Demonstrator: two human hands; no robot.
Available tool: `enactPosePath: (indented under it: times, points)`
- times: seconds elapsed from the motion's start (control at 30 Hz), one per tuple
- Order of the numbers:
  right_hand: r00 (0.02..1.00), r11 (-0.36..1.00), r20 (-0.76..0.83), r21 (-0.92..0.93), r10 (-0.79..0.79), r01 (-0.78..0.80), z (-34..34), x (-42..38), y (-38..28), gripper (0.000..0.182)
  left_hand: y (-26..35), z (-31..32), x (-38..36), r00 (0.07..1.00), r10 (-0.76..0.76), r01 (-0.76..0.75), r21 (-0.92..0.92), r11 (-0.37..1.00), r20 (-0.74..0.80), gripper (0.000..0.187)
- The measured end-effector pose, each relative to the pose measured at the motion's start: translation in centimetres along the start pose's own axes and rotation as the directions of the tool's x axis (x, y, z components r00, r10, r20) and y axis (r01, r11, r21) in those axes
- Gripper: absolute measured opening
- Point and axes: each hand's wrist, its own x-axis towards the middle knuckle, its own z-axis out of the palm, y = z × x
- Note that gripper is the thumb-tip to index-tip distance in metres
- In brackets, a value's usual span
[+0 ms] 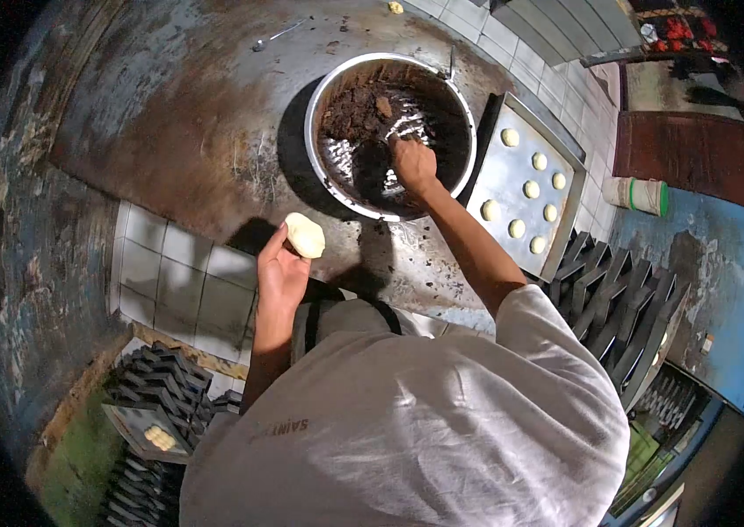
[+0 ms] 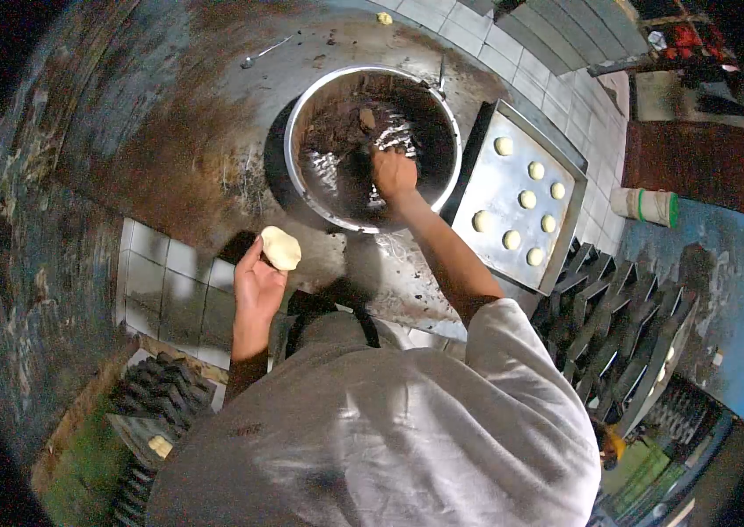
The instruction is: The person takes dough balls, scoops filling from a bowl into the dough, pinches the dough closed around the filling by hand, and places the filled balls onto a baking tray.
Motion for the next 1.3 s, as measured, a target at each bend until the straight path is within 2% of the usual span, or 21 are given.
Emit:
enactPosePath:
  times: [0.13, 0.2, 0.23, 0.27, 0.3, 0.33, 0.4, 0.47, 0.53, 0.6, 0.7, 0.73, 0.87, 0.93, 1.03, 1.07, 1.1, 1.13, 1.2, 1.27, 1.3]
  points:
    - [0.991, 0.998, 0.131, 0.038, 0.039, -0.044, -0.1, 0.7, 0.7, 0.022, 0.1, -0.6, 0.2, 1.0, 0.014, -0.014, 0.002, 1.0, -0.009, 0.029]
    - [0.96, 0.992, 0.275, 0.092, 0.059, -0.087, -1.5, 0.9, 1.9, 0.02, -0.1, -0.2, 0.3, 1.0, 0.015, -0.015, -0.001, 1.0, 0.015, 0.032]
    - [0.959, 0.983, 0.261, 0.17, -0.114, 0.07, -1.9, 0.8, 3.1, 0.017, -0.4, 0.6, 0.2, 1.0, 0.006, -0.005, -0.012, 1.0, 0.021, 0.029]
    - [0.962, 0.983, 0.25, 0.169, -0.113, 0.072, -2.4, 0.4, 4.5, 0.017, -0.8, 1.4, 0.4, 1.0, 0.0, 0.0, -0.026, 1.0, 0.029, 0.026]
    - [0.913, 0.824, 0.382, 0.556, -0.139, -0.107, -5.9, -0.6, 4.2, 0.014, -1.2, 2.1, 0.6, 0.999, 0.008, -0.007, -0.024, 1.0, 0.037, 0.026]
    - [0.847, 0.506, 0.481, 0.801, -0.227, -0.319, -9.4, -1.9, 3.8, 0.012, -1.9, 2.7, 0.7, 0.998, 0.022, -0.022, -0.012, 1.0, 0.062, 0.027]
    - [0.814, 0.297, 0.477, 0.872, -0.331, -0.39, -14.5, -5.0, 4.0, 0.009, -3.3, 3.8, 1.2, 0.992, 0.019, -0.014, -0.039, 0.999, 0.126, 0.029]
    - [0.806, 0.178, 0.481, 0.877, -0.346, -0.447, -17.8, -8.6, 4.7, 0.011, -5.3, 5.9, 0.9, 0.987, -0.003, 0.008, -0.034, 0.999, 0.158, 0.03]
    - [0.864, 0.111, 0.389, 0.921, -0.319, -0.374, -20.0, -12.7, 5.0, 0.011, -7.8, 9.3, -0.6, 0.979, -0.073, 0.084, -0.048, 0.995, 0.19, 0.028]
    - [0.913, 0.021, 0.347, 0.936, -0.213, -0.351, -19.6, -16.2, 5.3, 0.01, -10.8, 12.1, -2.6, 0.956, -0.124, 0.136, -0.028, 0.99, 0.265, 0.027]
    - [0.988, 0.019, 0.154, 0.988, 0.012, -0.154, -13.7, -21.0, 6.1, 0.01, -15.8, 13.6, -3.7, 0.916, -0.19, 0.215, -0.034, 0.976, 0.354, 0.027]
    - [0.978, -0.009, 0.188, 0.982, 0.093, -0.188, -13.4, -23.2, 6.3, 0.011, -17.5, 13.5, -3.9, 0.902, -0.211, 0.24, -0.032, 0.97, 0.376, 0.027]
    - [0.948, 0.094, 0.153, 0.978, 0.277, -0.186, -7.3, -33.7, 9.4, 0.011, -22.4, 12.7, -5.0, 0.871, -0.277, 0.29, 0.032, 0.957, 0.406, 0.035]
    - [0.912, 0.066, 0.169, 0.976, 0.374, -0.208, 0.7, -39.7, 12.3, 0.011, -24.0, 13.0, -5.8, 0.848, -0.235, 0.237, 0.056, 0.97, 0.476, 0.036]
    - [0.819, 0.008, 0.278, 0.945, 0.503, -0.326, 2.9, -44.8, 14.7, 0.014, -26.0, 13.2, -7.2, 0.78, -0.312, 0.327, 0.073, 0.942, 0.542, 0.047]
    - [0.804, 0.331, 0.268, 0.808, 0.53, -0.488, 3.1, -45.5, 15.7, 0.017, -26.7, 13.6, -7.9, 0.763, -0.357, 0.361, 0.102, 0.927, 0.539, 0.052]
    - [0.793, 0.596, 0.252, 0.545, 0.555, -0.59, 2.5, -45.9, 16.5, 0.02, -27.6, 13.4, -8.2, 0.78, -0.38, 0.378, 0.11, 0.919, 0.498, 0.06]
    - [0.791, 0.586, 0.248, 0.556, 0.56, -0.59, 1.4, -45.5, 16.8, 0.02, -28.4, 13.5, -8.7, 0.777, -0.385, 0.375, 0.125, 0.919, 0.498, 0.06]
    - [0.809, 0.76, -0.24, 0.555, 0.536, -0.339, -1.9, -43.3, 16.3, 0.039, -29.8, 13.7, -9.9, 0.775, -0.411, 0.37, 0.183, 0.911, 0.479, 0.061]
    - [0.777, 0.208, 0.045, 0.952, 0.628, -0.223, -6.6, -39.8, 14.4, 0.047, -31.3, 13.3, -10.4, 0.805, -0.401, 0.341, 0.212, 0.916, 0.438, 0.061]
    - [0.836, -0.181, 0.217, 0.973, 0.504, -0.143, -10.7, -38.7, 13.4, 0.051, -31.9, 12.9, -10.5, 0.781, -0.427, 0.359, 0.232, 0.904, 0.456, 0.06]
